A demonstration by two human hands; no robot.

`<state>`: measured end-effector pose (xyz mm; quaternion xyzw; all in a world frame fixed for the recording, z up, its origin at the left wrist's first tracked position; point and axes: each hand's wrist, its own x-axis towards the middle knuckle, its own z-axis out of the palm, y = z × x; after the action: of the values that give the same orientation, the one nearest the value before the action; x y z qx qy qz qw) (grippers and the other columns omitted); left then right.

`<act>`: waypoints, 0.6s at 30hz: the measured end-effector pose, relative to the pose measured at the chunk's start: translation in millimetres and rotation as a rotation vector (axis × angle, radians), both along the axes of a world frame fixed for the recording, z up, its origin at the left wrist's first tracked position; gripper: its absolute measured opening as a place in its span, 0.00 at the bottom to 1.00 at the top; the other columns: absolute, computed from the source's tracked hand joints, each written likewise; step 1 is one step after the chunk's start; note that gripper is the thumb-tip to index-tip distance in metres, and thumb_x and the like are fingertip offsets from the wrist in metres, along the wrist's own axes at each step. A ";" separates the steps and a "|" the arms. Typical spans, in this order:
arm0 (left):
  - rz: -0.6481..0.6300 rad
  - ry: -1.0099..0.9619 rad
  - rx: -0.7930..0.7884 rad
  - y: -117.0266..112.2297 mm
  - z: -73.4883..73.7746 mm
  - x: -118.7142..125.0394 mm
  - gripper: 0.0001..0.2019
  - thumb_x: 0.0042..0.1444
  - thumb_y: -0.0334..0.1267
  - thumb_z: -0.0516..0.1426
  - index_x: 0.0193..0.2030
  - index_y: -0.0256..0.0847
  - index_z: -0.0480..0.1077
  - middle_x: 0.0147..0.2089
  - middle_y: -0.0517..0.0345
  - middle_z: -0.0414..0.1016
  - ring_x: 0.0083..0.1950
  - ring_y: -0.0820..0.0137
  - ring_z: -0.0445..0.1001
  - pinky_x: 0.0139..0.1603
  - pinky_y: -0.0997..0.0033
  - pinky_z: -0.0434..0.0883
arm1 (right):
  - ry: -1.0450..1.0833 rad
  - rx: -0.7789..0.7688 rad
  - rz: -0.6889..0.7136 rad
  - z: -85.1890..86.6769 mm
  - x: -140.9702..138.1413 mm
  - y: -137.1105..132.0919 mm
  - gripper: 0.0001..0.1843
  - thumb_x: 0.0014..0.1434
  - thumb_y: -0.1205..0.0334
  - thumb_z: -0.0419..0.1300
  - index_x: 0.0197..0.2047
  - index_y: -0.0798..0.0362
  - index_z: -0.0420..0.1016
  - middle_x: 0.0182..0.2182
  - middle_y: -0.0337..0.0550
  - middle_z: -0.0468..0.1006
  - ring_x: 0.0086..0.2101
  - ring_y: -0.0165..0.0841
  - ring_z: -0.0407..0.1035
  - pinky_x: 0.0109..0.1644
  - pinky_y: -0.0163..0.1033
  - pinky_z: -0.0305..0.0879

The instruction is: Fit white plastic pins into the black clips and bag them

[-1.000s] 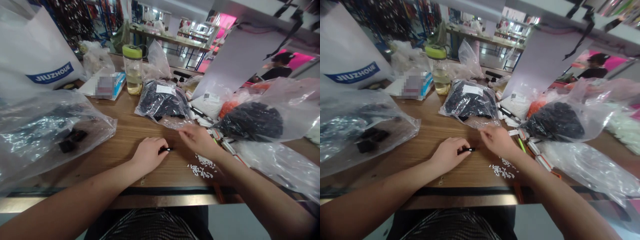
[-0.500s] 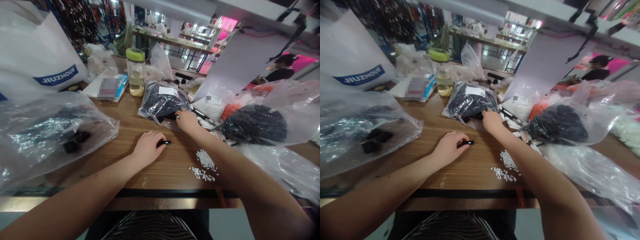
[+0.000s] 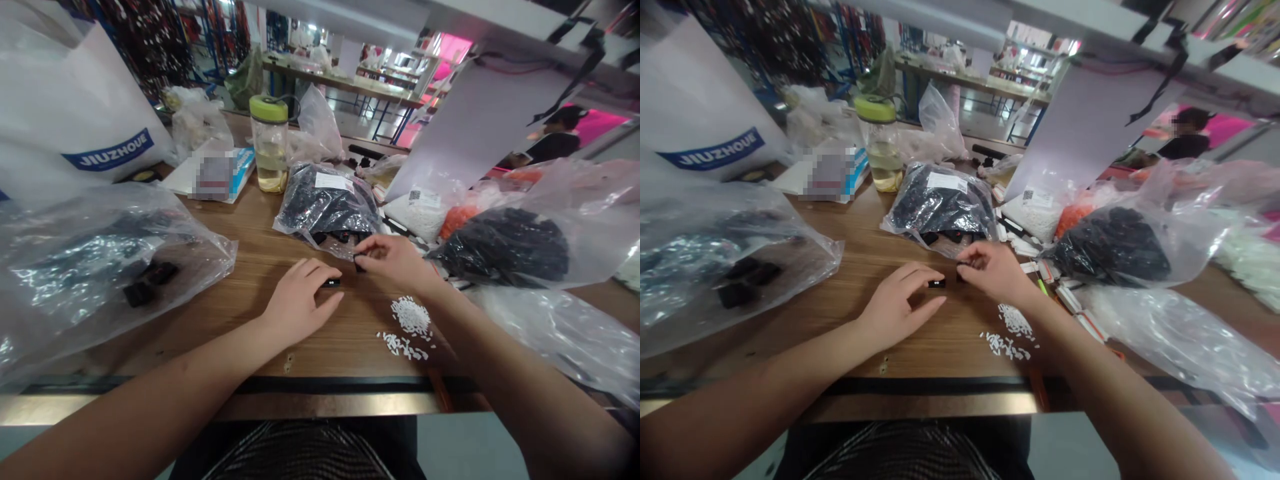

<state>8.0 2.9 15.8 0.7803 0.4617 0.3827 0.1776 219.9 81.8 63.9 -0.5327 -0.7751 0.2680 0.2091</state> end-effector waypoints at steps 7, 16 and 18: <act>-0.203 -0.158 -0.229 -22.5 -5.7 11.0 0.14 0.61 0.37 0.61 0.53 0.42 0.71 0.45 0.57 0.78 0.40 0.69 0.77 0.41 0.68 0.75 | 0.357 -0.169 0.153 -18.2 6.8 -88.4 0.07 0.61 0.58 0.63 0.35 0.51 0.71 0.33 0.40 0.77 0.35 0.31 0.71 0.41 0.39 0.70; -0.305 0.167 -0.218 -24.9 -8.6 7.9 0.10 0.65 0.36 0.58 0.51 0.46 0.76 0.46 0.57 0.78 0.47 0.65 0.76 0.52 0.59 0.73 | -0.112 0.046 -0.070 -14.7 89.1 -62.7 0.12 0.61 0.55 0.60 0.35 0.51 0.82 0.33 0.43 0.82 0.34 0.36 0.74 0.39 0.39 0.68; -0.295 0.171 -0.229 -26.0 -7.3 7.8 0.11 0.65 0.36 0.57 0.51 0.46 0.76 0.46 0.57 0.78 0.46 0.65 0.77 0.51 0.60 0.74 | -0.232 0.015 -0.135 -17.3 104.5 -55.4 0.13 0.60 0.55 0.59 0.33 0.51 0.83 0.30 0.43 0.83 0.32 0.37 0.74 0.36 0.39 0.67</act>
<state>15.8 -23.2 8.5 0.8438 0.3965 0.2296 0.2795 324.4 26.4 46.7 -0.6094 -0.7585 0.1839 0.1396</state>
